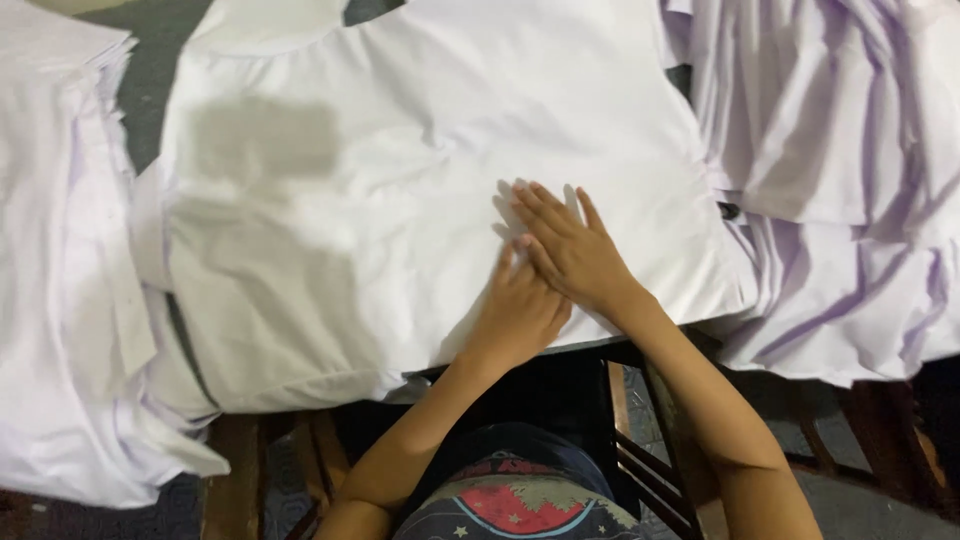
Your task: Folding a white long-sleeved shirt into a neat rectangle on a work table.
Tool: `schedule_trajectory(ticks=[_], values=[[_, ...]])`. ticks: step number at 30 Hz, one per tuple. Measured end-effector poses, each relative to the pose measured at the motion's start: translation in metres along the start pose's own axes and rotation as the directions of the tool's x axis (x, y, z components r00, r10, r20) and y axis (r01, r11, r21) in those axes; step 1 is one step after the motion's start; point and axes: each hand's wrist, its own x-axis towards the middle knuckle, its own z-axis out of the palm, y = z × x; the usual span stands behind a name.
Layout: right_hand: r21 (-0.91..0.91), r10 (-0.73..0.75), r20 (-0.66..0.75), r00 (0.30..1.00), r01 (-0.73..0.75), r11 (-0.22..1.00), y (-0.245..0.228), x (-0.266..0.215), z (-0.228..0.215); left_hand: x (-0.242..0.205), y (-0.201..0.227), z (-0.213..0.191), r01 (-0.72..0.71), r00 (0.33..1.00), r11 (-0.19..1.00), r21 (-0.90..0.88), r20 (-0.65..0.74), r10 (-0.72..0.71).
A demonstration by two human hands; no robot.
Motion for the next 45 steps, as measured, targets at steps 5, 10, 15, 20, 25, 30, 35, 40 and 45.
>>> schedule_trajectory(ticks=[5,10,15,20,25,30,35,40,45], values=[[0.052,0.078,0.263,0.962,-0.095,0.994,0.006,0.020,0.000,-0.046,0.007,-0.028,-0.139,0.990,0.960,-0.242,-0.056,0.130],[0.226,0.126,0.265,0.956,-0.188,0.956,0.006,0.019,-0.050,-0.065,0.009,-0.098,-0.028,0.723,0.657,-0.753,0.438,0.534],[-0.271,0.221,0.014,0.975,-0.209,0.940,0.071,-0.011,-0.029,-0.099,-0.023,-0.117,0.051,0.999,0.646,-0.761,0.027,-0.047],[-0.208,-0.164,-0.052,0.985,0.150,0.967,-0.005,0.004,-0.041,-0.142,-0.110,-0.124,0.231,0.941,0.880,-0.414,-0.133,-0.310],[0.080,-0.415,-0.025,0.909,0.416,0.906,-0.080,0.033,-0.019,-0.185,-0.152,-0.158,0.499,0.828,0.850,-0.169,-0.197,-0.525],[0.176,-0.542,-0.107,0.834,0.552,0.815,-0.141,0.055,0.012,-0.213,-0.146,-0.182,0.666,0.699,0.681,-0.304,-0.064,-0.712],[0.239,-0.598,0.066,0.799,0.569,0.787,-0.162,0.049,0.037,-0.238,-0.131,-0.201,0.657,0.667,0.617,-0.433,-0.047,-0.744],[0.378,-0.553,0.314,0.772,0.433,0.818,-0.167,0.030,0.002,-0.243,-0.130,-0.205,0.670,0.645,0.594,-0.446,-0.046,-0.763],[-0.030,-0.525,0.215,0.823,0.543,0.839,-0.167,0.005,0.028,-0.248,-0.131,-0.208,0.675,0.659,0.580,-0.456,0.018,-0.752]])
